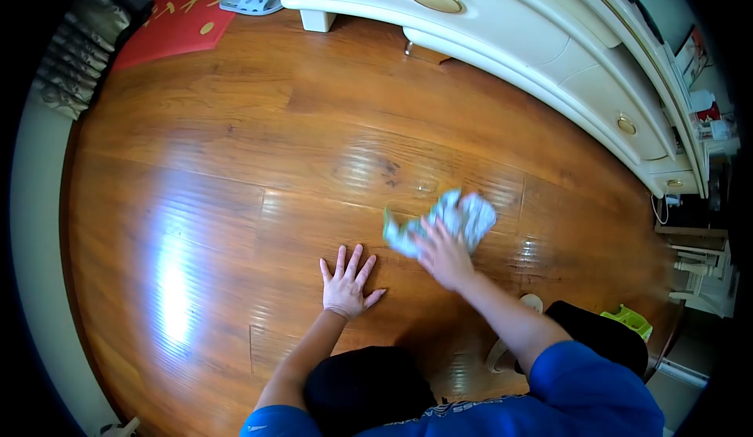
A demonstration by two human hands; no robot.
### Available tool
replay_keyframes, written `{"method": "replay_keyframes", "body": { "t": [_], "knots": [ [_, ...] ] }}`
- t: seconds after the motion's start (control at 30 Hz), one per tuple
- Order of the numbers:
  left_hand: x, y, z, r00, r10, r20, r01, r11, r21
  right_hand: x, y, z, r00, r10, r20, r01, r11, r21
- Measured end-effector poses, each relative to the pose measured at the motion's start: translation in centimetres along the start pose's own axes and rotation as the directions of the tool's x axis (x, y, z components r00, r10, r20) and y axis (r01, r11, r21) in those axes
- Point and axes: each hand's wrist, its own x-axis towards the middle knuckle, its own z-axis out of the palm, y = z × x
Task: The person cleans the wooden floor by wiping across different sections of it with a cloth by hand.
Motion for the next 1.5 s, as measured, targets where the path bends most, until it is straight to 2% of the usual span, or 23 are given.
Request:
{"method": "replay_keyframes", "body": {
  "t": [0.03, 0.07, 0.23, 0.33, 0.47, 0.57, 0.6, 0.63, 0.67, 0.73, 0.83, 0.93, 0.97, 1.03, 1.13, 1.17, 1.23, 1.27, 1.3, 1.37, 1.43, 1.47, 1.5],
  "knots": [
    [0.0, 0.0, -0.2, 1.000, 0.004, 0.016, -0.004, 1.000, 0.008, -2.2, -0.8, 1.7, 0.999, -0.054, -0.008, 0.053, 0.997, -0.058],
    [-0.1, 0.1, -0.3, 0.999, 0.006, 0.035, -0.006, 1.000, 0.015, -4.0, -1.5, 1.3, 0.994, -0.108, 0.003, 0.108, 0.994, 0.003],
    [-0.1, 0.0, -1.2, 0.995, 0.021, 0.095, -0.022, 1.000, 0.013, -0.2, 2.5, -0.3, 0.949, -0.314, -0.022, 0.311, 0.945, -0.101],
    [0.0, 0.2, -2.0, 0.989, 0.008, 0.151, -0.009, 1.000, 0.007, 6.8, 4.7, -3.5, 0.995, -0.071, -0.066, 0.071, 0.997, 0.001],
    [-1.9, 0.3, -2.1, 0.999, -0.045, 0.017, 0.046, 0.994, -0.104, 11.8, 2.2, -4.4, 0.962, 0.230, -0.150, -0.219, 0.972, 0.086],
    [-3.8, -0.1, -1.0, 0.993, -0.117, -0.016, 0.115, 0.988, -0.100, 7.9, -2.5, -2.0, 0.999, -0.037, -0.005, 0.036, 0.998, -0.055],
    [-4.2, -0.2, -0.9, 0.990, -0.138, -0.030, 0.135, 0.986, -0.103, 5.0, -4.2, -0.2, 0.988, -0.147, -0.053, 0.146, 0.989, -0.009],
    [-4.9, -0.3, -0.6, 0.986, -0.161, -0.043, 0.155, 0.982, -0.109, 2.0, -6.0, 1.0, 0.969, -0.244, -0.040, 0.244, 0.970, -0.008],
    [-5.7, -0.6, -0.5, 0.988, -0.146, -0.045, 0.143, 0.987, -0.066, -1.0, -7.3, 2.3, 0.945, -0.327, 0.000, 0.326, 0.941, 0.095],
    [-7.3, -0.6, -2.0, 0.994, -0.099, -0.043, 0.095, 0.992, -0.085, -5.7, -7.3, 3.7, 0.858, -0.509, 0.061, 0.500, 0.857, 0.121],
    [-11.3, -1.0, -1.8, 0.970, -0.230, -0.078, 0.212, 0.959, -0.187, -4.6, -3.3, 4.8, 0.641, -0.765, -0.054, 0.763, 0.644, -0.065],
    [-15.0, -0.6, -1.0, 0.926, -0.352, -0.133, 0.319, 0.922, -0.218, 1.3, -0.8, 2.2, 0.640, -0.752, -0.157, 0.728, 0.659, -0.190],
    [-15.8, -0.3, -1.1, 0.909, -0.395, -0.131, 0.356, 0.901, -0.248, 3.4, -1.2, 0.4, 0.776, -0.629, -0.048, 0.617, 0.773, -0.148],
    [-16.8, 0.1, -1.4, 0.894, -0.432, -0.118, 0.396, 0.886, -0.243, 8.5, -1.0, -1.0, 0.835, -0.529, -0.150, 0.487, 0.838, -0.247],
    [-17.5, 0.0, -2.3, 0.891, -0.439, -0.112, 0.407, 0.884, -0.231, 12.3, -3.9, -3.1, 0.966, -0.224, -0.130, 0.227, 0.974, 0.009],
    [-17.3, -0.2, -2.7, 0.900, -0.419, -0.124, 0.383, 0.893, -0.234, 11.9, -5.6, -3.0, 0.966, -0.220, -0.132, 0.225, 0.974, 0.022],
    [-16.4, -0.9, -3.0, 0.897, -0.409, -0.169, 0.365, 0.900, -0.240, 10.5, -8.5, -1.8, 0.938, -0.268, -0.221, 0.261, 0.963, -0.058],
    [-15.6, -1.2, -3.0, 0.886, -0.406, -0.226, 0.348, 0.902, -0.257, 9.2, -9.6, 0.5, 0.906, -0.402, -0.133, 0.396, 0.916, -0.071],
    [-14.8, -1.4, -3.1, 0.884, -0.403, -0.235, 0.342, 0.902, -0.262, 6.2, -10.9, 1.7, 0.826, -0.540, -0.162, 0.501, 0.834, -0.232],
    [-12.8, -1.3, -3.1, 0.863, -0.385, -0.328, 0.293, 0.909, -0.296, 1.0, -12.4, 4.3, 0.709, -0.684, -0.175, 0.691, 0.723, -0.026],
    [-10.9, -0.9, -3.1, 0.861, -0.366, -0.353, 0.258, 0.913, -0.315, -3.5, -12.8, 4.2, 0.668, -0.736, 0.107, 0.729, 0.677, 0.107],
    [-10.0, -0.6, -2.9, 0.863, -0.339, -0.374, 0.222, 0.921, -0.321, -4.6, -11.9, 4.6, 0.632, -0.771, 0.085, 0.740, 0.632, 0.232],
    [-9.2, -0.3, -2.8, 0.861, -0.342, -0.377, 0.205, 0.910, -0.360, -5.3, -11.4, 4.1, 0.658, -0.752, -0.028, 0.734, 0.633, 0.246]
  ]
}}
